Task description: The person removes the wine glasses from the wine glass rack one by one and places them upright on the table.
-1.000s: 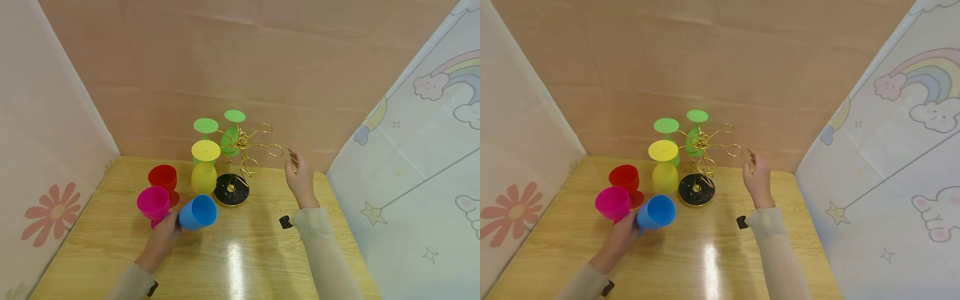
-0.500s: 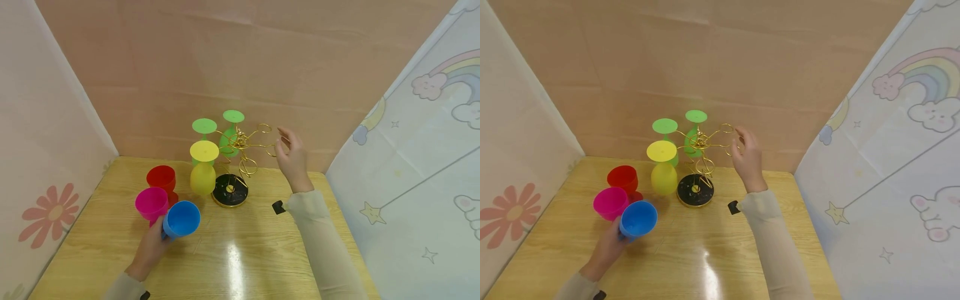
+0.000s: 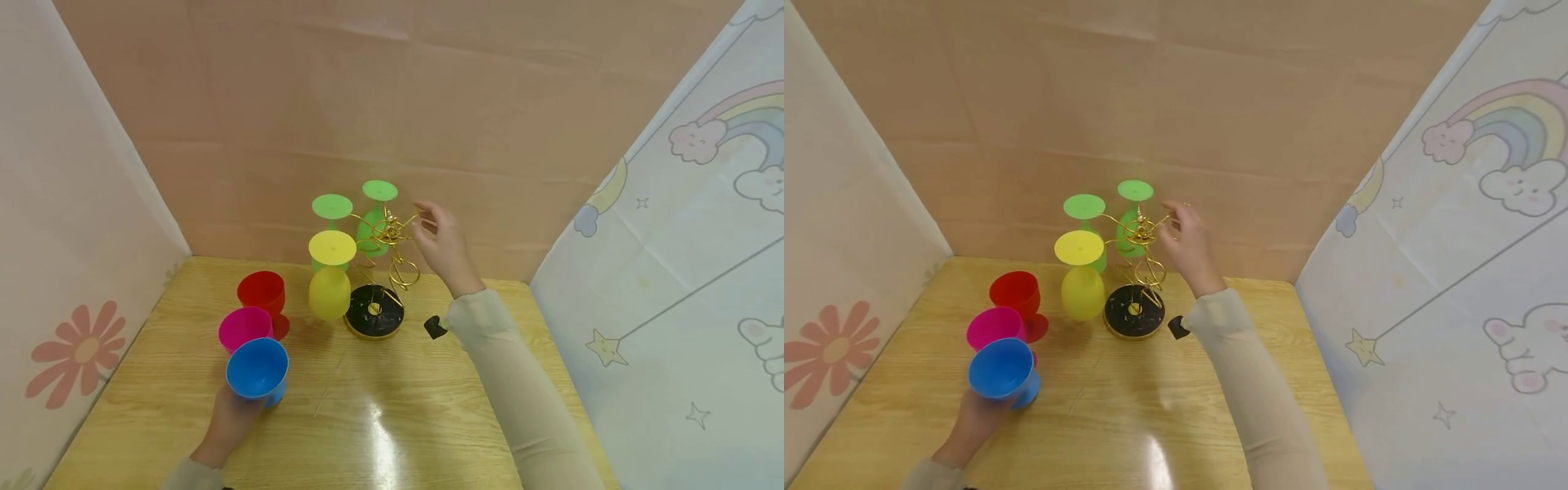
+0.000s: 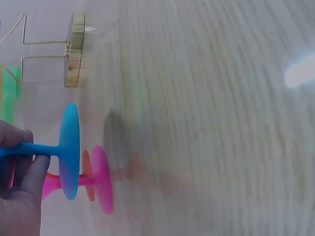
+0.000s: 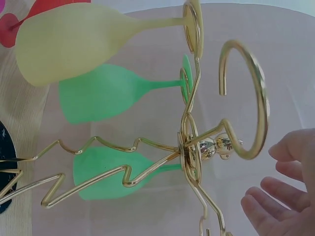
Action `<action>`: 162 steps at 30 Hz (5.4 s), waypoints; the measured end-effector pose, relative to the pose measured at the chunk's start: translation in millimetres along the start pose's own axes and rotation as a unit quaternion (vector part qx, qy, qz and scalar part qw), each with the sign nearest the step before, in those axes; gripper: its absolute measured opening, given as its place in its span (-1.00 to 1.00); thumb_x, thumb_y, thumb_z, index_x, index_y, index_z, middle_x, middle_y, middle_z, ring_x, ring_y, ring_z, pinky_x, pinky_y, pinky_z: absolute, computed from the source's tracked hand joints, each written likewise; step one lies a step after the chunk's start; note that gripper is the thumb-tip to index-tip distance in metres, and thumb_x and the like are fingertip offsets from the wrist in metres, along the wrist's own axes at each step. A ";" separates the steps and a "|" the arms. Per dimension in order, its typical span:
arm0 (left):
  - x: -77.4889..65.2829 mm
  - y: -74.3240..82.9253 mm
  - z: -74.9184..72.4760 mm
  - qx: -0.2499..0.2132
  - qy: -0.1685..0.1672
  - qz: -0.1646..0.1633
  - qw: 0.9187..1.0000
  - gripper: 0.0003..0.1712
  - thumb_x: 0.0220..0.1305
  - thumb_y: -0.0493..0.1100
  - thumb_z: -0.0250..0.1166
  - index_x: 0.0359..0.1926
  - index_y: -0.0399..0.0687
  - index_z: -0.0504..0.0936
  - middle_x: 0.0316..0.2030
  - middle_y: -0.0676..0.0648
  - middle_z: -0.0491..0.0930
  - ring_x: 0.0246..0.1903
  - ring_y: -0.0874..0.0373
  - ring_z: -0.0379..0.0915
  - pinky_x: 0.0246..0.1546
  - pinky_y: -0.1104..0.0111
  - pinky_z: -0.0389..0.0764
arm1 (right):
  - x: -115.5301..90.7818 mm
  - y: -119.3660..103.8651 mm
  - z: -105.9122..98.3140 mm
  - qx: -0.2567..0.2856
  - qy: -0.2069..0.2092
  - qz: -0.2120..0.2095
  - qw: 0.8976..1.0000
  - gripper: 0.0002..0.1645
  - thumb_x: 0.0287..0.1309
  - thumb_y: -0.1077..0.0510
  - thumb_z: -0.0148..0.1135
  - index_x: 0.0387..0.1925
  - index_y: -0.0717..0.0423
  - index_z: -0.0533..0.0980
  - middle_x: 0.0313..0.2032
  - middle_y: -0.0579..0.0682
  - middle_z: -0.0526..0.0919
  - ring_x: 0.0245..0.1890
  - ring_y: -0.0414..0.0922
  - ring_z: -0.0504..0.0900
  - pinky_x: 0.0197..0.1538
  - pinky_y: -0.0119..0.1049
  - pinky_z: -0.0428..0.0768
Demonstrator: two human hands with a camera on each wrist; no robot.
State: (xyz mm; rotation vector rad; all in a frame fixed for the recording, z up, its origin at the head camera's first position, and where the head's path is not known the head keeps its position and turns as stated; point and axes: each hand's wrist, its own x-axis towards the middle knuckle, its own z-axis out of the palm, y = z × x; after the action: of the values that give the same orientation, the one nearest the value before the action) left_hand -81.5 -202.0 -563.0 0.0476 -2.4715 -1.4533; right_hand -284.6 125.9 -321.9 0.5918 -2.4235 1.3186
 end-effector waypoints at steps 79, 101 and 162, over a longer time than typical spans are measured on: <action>18.6 -34.0 -8.3 0.027 -0.081 -0.102 0.991 -0.44 0.41 -0.32 0.24 0.27 -0.59 0.26 0.18 -0.57 0.42 0.21 -0.48 0.36 0.22 -0.30 0.37 | 50.0 -4.0 3.3 -0.069 -0.171 0.057 0.981 -0.63 0.47 0.42 -0.07 0.17 0.33 0.52 0.14 0.29 0.56 0.21 0.15 0.52 0.25 -0.01 0.51; 6.8 -23.9 -11.1 0.068 -0.050 -0.144 0.986 -0.61 0.41 -0.35 0.14 0.14 -0.55 0.35 0.09 -0.55 0.49 0.16 -0.49 0.41 0.14 -0.25 0.47 | 45.2 5.5 0.4 -0.029 -0.152 0.056 0.986 -0.64 0.48 0.36 0.02 0.17 0.22 0.60 0.16 0.16 0.59 0.06 0.04 0.60 -0.08 -0.19 0.52; 110.4 112.6 79.4 -0.060 -0.062 0.014 0.996 0.02 0.15 -0.08 0.54 0.49 -0.20 0.16 0.34 -0.31 0.22 0.33 -0.26 0.22 0.28 -0.14 0.39 | 39.5 12.0 10.7 0.026 -0.115 0.087 0.989 -0.66 0.50 0.28 0.05 0.16 0.21 0.60 0.13 0.15 0.64 0.02 0.00 0.63 0.06 -0.14 0.59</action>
State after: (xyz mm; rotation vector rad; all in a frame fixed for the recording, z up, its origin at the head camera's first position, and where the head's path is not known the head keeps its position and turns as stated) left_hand -195.2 -96.7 -478.4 -0.1046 -2.4627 -1.6355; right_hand -325.6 114.7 -317.9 0.5861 -2.6869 1.4592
